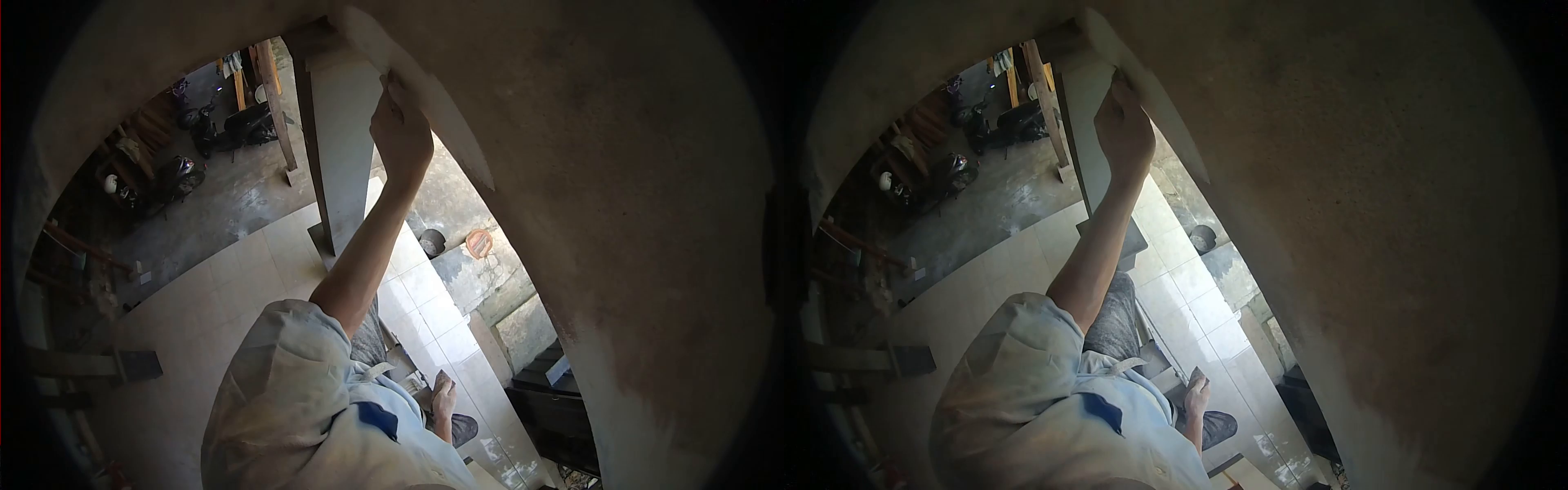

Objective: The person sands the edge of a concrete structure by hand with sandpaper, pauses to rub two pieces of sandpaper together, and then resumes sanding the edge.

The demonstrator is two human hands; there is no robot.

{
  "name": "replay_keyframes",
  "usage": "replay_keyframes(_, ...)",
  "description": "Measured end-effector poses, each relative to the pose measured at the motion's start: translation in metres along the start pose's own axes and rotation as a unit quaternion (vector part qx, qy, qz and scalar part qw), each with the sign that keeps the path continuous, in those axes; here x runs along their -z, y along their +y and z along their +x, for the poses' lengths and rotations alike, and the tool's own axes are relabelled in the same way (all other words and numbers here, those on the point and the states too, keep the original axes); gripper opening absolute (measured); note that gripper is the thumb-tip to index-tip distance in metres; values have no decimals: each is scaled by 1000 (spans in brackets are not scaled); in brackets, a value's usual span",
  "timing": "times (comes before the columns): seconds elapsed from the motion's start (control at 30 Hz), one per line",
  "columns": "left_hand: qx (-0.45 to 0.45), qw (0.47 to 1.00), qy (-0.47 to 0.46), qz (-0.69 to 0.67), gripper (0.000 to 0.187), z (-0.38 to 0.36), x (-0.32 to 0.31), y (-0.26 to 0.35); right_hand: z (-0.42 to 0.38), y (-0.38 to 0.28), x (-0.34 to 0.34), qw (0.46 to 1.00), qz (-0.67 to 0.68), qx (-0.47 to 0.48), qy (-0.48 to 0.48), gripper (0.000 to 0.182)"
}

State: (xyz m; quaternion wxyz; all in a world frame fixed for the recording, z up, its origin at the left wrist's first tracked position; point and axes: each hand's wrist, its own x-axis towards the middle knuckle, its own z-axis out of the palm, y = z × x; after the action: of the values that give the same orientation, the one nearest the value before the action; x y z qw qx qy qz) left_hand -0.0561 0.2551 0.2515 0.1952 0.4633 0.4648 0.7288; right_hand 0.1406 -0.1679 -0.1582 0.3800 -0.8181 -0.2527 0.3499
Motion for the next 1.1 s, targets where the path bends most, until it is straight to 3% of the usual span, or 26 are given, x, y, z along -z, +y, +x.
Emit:
replay_keyframes(0.03,-24,999,9,-45,42,-24,4,25,0,-9,-2,1000,-11,4,0,45)
replay_keyframes(0.1,18,999,-41,-28,42,-64,8,33,-10,-34,3,999,-39,9,0,45)
replay_keyframes(0.17,19,998,-13,-51,35,-41,6,21,2,-8,3,999,-26,-36,-16,43)
replay_keyframes(0.23,23,997,16,-75,40,-2,-1,3,2,-6,7,997,-40,-66,-9,42)
replay_keyframes(0.27,59,984,44,-160,42,20,-6,0,0,-12,8,998,-21,-61,-11,43)
replay_keyframes(0.37,52,988,34,-139,39,10,-3,-4,-17,-47,4,997,51,-43,-24,44)
replay_keyframes(0.4,59,992,-9,-110,42,-11,6,7,-5,-16,-1,1000,-12,7,-2,44)
replay_keyframes(0.47,38,991,-16,-130,42,-54,10,18,-4,-33,1,998,-61,-13,-3,44)
replay_keyframes(0.5,100,981,-88,-139,43,-72,14,7,-9,-40,5,996,-88,-25,-6,44)
replay_keyframes(0.6,194,963,-168,-77,46,-115,17,-13,3,-19,5,997,-76,-8,3,43)
replay_keyframes(0.73,256,924,-259,-111,45,-179,17,-80,5,-7,7,996,-6,-87,-5,45)
replay_keyframes(0.8,340,847,-403,-66,41,-213,33,-108,-2,-27,8,997,13,-74,29,44)
replay_keyframes(0.87,389,816,-418,-90,40,-244,49,-111,-7,-50,11,986,135,-94,20,40)
replay_keyframes(0.93,550,693,-441,-152,36,-260,62,-105,-7,-76,15,956,280,-90,11,36)
replay_keyframes(1.0,636,567,-498,-160,36,-275,75,-110,-6,-114,18,891,448,-75,5,33)
replay_keyframes(1.07,677,478,-524,-197,40,-290,85,-100,2,-136,27,841,535,-72,-35,31)
replay_keyframes(1.1,621,503,-568,-197,41,-309,94,-110,10,-135,25,817,571,-61,-44,31)
